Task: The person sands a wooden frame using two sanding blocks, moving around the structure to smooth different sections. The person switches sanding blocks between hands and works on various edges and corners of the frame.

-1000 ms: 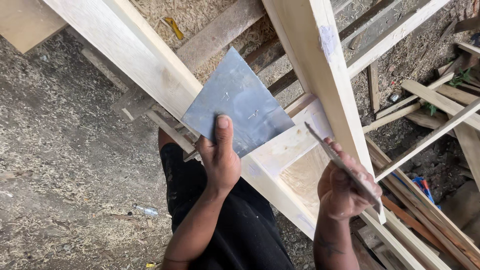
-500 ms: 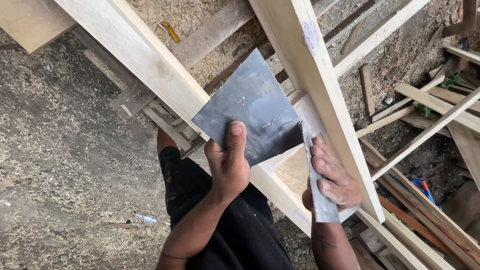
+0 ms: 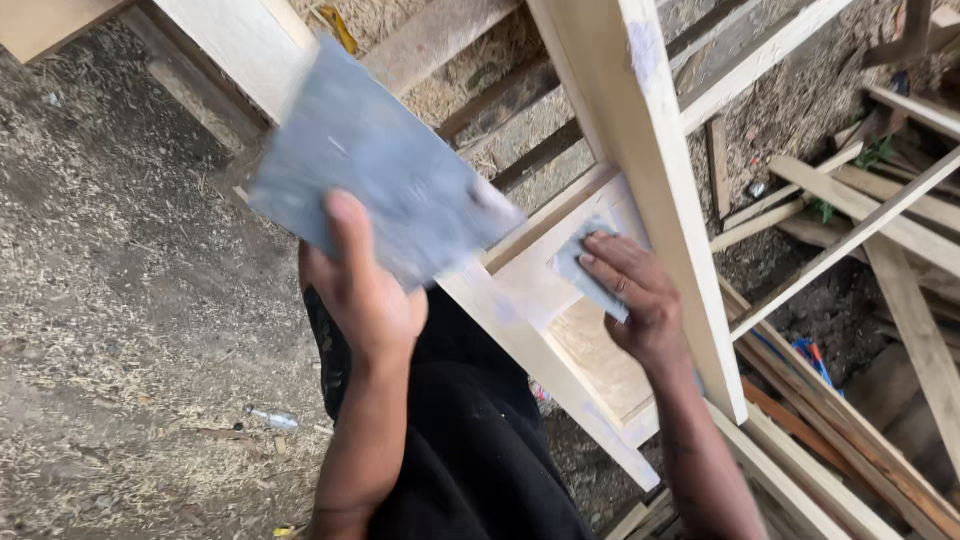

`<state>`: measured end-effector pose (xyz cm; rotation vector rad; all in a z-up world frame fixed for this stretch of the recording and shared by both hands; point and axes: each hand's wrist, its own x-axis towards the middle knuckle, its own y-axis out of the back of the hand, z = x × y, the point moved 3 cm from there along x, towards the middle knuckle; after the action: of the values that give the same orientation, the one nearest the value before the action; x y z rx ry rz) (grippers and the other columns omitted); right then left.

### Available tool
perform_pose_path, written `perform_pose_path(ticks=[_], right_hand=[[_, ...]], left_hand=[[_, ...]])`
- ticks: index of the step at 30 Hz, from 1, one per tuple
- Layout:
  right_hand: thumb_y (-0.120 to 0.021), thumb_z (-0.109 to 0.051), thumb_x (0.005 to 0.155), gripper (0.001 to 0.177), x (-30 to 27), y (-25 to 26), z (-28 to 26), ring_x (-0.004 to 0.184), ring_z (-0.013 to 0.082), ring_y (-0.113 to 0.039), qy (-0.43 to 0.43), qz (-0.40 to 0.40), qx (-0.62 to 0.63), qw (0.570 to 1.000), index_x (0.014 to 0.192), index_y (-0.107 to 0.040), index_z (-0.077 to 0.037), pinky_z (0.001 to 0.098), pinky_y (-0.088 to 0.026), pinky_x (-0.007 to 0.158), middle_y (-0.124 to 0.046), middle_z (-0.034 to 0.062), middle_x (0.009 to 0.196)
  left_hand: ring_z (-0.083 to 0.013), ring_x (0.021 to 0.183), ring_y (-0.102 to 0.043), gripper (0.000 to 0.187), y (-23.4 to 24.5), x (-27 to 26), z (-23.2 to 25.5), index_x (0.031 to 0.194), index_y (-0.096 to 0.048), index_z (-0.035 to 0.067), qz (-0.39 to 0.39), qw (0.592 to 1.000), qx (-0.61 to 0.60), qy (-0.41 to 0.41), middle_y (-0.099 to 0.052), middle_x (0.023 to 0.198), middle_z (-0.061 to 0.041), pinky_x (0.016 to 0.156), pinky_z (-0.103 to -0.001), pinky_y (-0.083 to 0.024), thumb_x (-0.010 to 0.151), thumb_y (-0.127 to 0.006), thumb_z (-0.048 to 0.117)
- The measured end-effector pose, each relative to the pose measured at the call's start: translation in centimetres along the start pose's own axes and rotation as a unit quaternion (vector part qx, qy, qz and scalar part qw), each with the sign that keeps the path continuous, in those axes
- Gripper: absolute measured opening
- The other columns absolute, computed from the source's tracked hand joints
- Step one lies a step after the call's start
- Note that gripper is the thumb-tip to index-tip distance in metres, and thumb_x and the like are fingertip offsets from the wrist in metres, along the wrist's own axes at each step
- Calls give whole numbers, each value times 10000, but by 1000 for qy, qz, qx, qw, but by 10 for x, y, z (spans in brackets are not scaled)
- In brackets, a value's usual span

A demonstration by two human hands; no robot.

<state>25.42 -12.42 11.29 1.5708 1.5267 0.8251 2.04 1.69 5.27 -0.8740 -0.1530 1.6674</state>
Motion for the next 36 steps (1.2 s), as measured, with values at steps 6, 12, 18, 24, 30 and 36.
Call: perform_pose_path(ticks=[6, 12, 18, 24, 30, 36], right_hand=[[-708, 67, 797, 468, 18, -20, 47, 1302, 227, -631, 51, -124, -184, 974, 1195, -759, -175, 451, -456, 1177, -710, 51, 1326], [-681, 79, 749, 524, 51, -37, 80, 1291, 182, -645, 82, -219, -244, 941, 1177, -779, -206, 382, -458, 1200, -725, 6, 1315], [-659, 60, 737, 470, 72, -41, 80, 1216, 187, -671, 93, -272, -238, 928, 1118, -791, -182, 343, -504, 1103, -747, -2, 1243], [-611, 76, 810, 455, 84, -50, 83, 1045, 150, -725, 46, -352, -256, 899, 1114, -800, -205, 312, -585, 912, -765, -24, 1188], [-550, 92, 860, 491, 110, -49, 68, 682, 137, -736, 18, -470, -300, 830, 1119, -787, -252, 290, -611, 655, -783, -38, 1105], [-526, 50, 1012, 388, 110, 5, 23, 643, 115, -720, -46, -414, -287, 862, 1191, -759, -204, 255, -559, 505, -800, 36, 1003]], left_hand=[[-56, 579, -410, 411, 10, 58, -23, 789, -509, 19, -37, 957, 237, -160, -474, 692, 12, 554, -223, -271, 1138, -536, 235], [-63, 576, -471, 403, 4, 57, -26, 806, -548, 24, -101, 918, 266, -275, -530, 722, 19, 536, -257, -300, 1165, -508, 201], [-70, 559, -433, 399, 1, 61, -22, 802, -535, 30, -108, 927, 255, -254, -498, 700, 22, 537, -266, -275, 1169, -503, 184], [-63, 526, -456, 413, 1, 59, -18, 755, -529, 47, -124, 929, 247, -245, -491, 666, 24, 525, -266, -285, 1149, -512, 167], [-79, 556, -498, 356, 2, 60, -17, 821, -571, 24, -122, 933, 230, -248, -535, 709, 4, 538, -266, -333, 1142, -536, 172], [-96, 587, -526, 357, -4, 60, -11, 840, -566, 14, -128, 928, 240, -256, -555, 739, -6, 550, -275, -360, 1150, -527, 185]])
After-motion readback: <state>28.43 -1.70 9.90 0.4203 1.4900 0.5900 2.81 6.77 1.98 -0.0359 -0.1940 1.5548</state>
